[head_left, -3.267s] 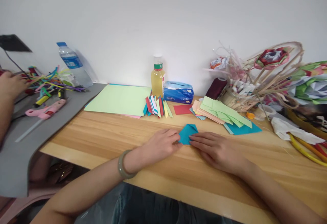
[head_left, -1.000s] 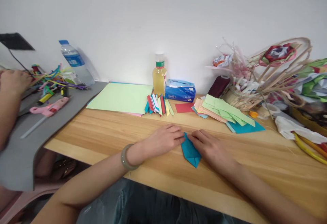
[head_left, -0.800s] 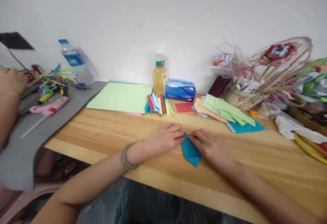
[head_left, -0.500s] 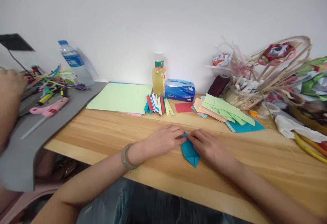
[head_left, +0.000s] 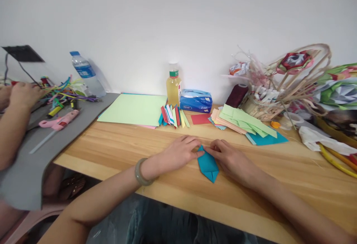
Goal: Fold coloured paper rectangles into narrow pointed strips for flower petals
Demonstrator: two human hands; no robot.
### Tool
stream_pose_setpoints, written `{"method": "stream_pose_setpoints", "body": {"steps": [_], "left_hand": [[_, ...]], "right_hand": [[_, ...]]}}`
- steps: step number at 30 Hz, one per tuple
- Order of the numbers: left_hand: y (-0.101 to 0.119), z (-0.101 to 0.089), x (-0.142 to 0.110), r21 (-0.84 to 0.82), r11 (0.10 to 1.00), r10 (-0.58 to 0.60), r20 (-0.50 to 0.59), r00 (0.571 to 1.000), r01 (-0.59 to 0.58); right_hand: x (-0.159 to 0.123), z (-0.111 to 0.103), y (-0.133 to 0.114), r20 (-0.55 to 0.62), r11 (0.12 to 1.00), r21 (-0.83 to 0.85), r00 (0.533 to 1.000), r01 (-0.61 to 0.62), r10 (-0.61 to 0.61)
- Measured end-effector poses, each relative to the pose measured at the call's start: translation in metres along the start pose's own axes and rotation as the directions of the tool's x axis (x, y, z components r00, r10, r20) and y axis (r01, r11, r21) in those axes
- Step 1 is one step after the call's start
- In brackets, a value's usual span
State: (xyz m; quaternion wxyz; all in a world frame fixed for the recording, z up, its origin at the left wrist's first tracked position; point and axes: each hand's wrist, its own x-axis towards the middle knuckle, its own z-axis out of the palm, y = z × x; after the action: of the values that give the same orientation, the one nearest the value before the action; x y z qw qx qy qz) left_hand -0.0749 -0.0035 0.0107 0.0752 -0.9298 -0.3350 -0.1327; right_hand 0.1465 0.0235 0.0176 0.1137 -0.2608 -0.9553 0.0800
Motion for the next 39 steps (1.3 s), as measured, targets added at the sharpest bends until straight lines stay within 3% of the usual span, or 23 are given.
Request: {"method": "stream_pose_setpoints", "body": {"steps": [5, 9, 13, 16, 19, 21, 25, 30, 34, 39], "left_hand": [[0.000, -0.004, 0.000, -0.030, 0.999, -0.027, 0.040, 0.999, 0.028], [-0.007, 0.000, -0.001, -0.202, 0.979, -0.029, -0.003, 1.000, 0.028], [-0.016, 0.007, 0.000, -0.356, 0.935, -0.029, -0.041, 0.999, 0.013], [-0.017, 0.009, 0.002, -0.404, 0.914, -0.074, -0.122, 0.990, 0.019], [-0.012, 0.003, 0.002, -0.414, 0.907, -0.199, -0.268, 0.943, 0.073], [-0.007, -0.003, 0.001, -0.390, 0.917, -0.223, -0.321, 0.920, 0.086], [-0.001, -0.006, -0.004, -0.224, 0.974, -0.091, -0.262, 0.961, 0.031], [0.000, 0.000, -0.005, -0.062, 0.996, -0.066, -0.170, 0.983, 0.057], [0.004, -0.001, -0.004, 0.021, 0.997, -0.067, -0.211, 0.975, 0.073], [0.006, -0.002, -0.005, 0.070, 0.996, -0.044, -0.252, 0.967, 0.064]], "right_hand": [[-0.012, -0.013, 0.008, 0.007, 0.999, 0.044, 1.000, -0.002, 0.002], [-0.012, -0.017, 0.014, -0.057, 0.980, 0.197, 0.998, -0.017, 0.029], [-0.004, -0.010, 0.014, -0.067, 0.956, 0.280, 0.995, 0.086, -0.070], [-0.001, -0.004, 0.010, -0.080, 0.971, 0.203, 0.990, 0.128, -0.114], [-0.003, -0.001, 0.006, -0.148, 0.993, 0.019, 0.982, 0.117, -0.113], [-0.004, 0.000, 0.004, -0.171, 0.987, -0.131, 0.978, 0.097, -0.119], [-0.005, 0.002, 0.002, -0.191, 0.950, -0.302, 0.972, 0.078, -0.141], [-0.005, 0.005, 0.007, -0.257, 0.985, -0.168, 0.962, 0.045, -0.088], [-0.007, 0.007, 0.015, -0.245, 0.999, -0.026, 0.969, 0.020, -0.026], [-0.009, 0.007, 0.014, -0.252, 0.997, -0.039, 0.965, 0.067, -0.075]]}}
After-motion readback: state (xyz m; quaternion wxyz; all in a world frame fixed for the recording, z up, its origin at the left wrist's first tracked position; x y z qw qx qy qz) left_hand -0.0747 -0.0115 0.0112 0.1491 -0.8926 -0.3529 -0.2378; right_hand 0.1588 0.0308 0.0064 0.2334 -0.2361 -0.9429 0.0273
